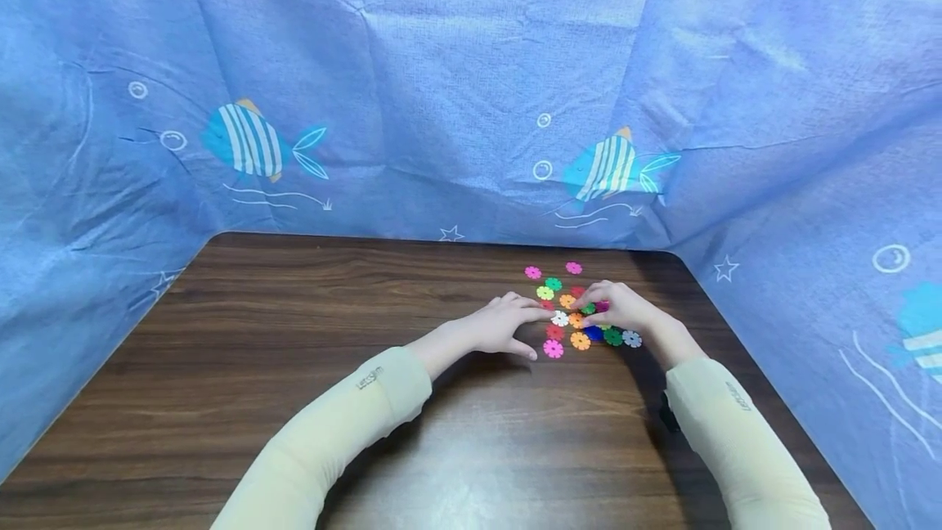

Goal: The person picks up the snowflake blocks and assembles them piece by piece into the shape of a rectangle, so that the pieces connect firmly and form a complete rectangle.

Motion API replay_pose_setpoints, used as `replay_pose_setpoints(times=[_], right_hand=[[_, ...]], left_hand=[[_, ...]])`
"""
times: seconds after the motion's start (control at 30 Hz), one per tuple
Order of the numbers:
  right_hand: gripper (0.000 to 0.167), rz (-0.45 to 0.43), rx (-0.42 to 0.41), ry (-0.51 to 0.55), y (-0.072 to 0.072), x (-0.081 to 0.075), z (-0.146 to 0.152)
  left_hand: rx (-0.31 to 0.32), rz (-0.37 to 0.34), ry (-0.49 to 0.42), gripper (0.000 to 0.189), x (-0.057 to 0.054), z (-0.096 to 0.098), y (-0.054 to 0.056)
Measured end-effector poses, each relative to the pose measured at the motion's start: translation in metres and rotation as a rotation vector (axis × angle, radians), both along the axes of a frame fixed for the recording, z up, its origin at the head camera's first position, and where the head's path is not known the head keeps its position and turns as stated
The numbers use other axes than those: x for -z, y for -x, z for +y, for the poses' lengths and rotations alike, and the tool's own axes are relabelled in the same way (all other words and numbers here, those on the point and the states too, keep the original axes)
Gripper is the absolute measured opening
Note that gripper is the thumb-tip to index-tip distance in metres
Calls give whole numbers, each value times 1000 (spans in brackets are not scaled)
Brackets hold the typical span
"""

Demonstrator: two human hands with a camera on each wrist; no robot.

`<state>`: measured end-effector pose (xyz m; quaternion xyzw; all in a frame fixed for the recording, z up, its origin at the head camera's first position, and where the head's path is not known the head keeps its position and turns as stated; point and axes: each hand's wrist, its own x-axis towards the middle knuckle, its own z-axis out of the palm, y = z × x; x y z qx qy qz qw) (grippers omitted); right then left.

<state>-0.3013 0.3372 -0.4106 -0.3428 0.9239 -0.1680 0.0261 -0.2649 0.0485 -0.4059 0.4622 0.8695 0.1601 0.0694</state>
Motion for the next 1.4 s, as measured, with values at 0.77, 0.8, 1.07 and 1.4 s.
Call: replay_pose_setpoints(times=[0.77,0.8,1.07,1.4], right_hand=[[15,-117,101,-32,13,9,1],[14,-127,105,-31,13,8,0],[21,-155,128,-34,11,6,-6],[22,-182,154,-78,10,4,-10]], left_hand=[[75,-9,48,28,17,23,8],[83,-4,33,26,18,23,9],[119,9,-35,21,24,19,15],[50,27,33,26,23,21,10]])
